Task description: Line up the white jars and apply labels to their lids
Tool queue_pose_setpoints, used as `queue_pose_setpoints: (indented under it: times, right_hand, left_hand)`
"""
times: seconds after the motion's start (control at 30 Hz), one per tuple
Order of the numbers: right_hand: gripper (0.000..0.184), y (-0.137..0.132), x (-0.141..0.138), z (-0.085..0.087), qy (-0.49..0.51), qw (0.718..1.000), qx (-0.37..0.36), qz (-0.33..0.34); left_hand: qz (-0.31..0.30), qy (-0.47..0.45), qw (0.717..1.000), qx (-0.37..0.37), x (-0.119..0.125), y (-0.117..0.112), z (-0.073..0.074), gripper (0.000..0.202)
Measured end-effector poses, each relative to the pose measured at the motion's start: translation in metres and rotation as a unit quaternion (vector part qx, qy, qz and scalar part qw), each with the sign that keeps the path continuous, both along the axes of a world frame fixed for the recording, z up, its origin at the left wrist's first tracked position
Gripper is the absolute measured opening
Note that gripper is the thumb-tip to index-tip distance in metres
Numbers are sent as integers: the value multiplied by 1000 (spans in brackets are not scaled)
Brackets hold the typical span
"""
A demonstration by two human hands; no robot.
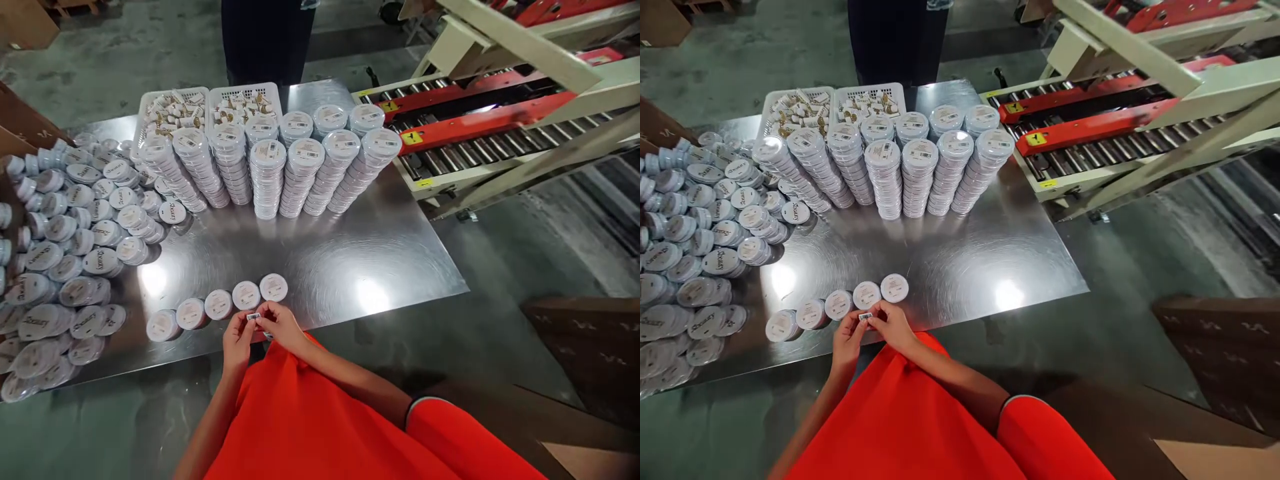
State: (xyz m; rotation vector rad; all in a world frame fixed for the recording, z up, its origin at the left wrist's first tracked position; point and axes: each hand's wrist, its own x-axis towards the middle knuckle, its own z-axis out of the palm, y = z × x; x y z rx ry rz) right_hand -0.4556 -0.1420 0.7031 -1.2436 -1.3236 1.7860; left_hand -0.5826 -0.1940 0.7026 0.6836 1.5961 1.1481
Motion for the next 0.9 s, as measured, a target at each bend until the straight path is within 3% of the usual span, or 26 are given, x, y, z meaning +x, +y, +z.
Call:
queue_pose_setpoints:
  times: [0.27, 0.47, 0.6, 0.7, 0.8, 0.9]
  right_hand:
    - [22, 5, 8, -9, -3, 999, -31, -25]
    - [18, 5, 14, -17, -74, 996, -3, -50]
    - [23, 31, 37, -37, -146, 981, 30, -126]
    - [25, 56, 58, -60, -219, 965, 53, -135]
    - [21, 67, 68, -81, -246, 964, 59, -84]
    - [19, 67, 66, -95, -258, 962, 62, -61]
  left_hand:
    - [-2, 74, 997, 4, 10, 9, -5, 40]
    - [-57, 153, 986, -22, 12, 6, -24, 45]
    - [-72, 214, 973, -37, 11, 2, -39, 43]
    - [-174, 234, 957, 9, 15, 7, -51, 30]
    - [-325, 284, 900, 55, 27, 19, -61, 20]
    - [-398, 353, 845, 57, 39, 31, -66, 17]
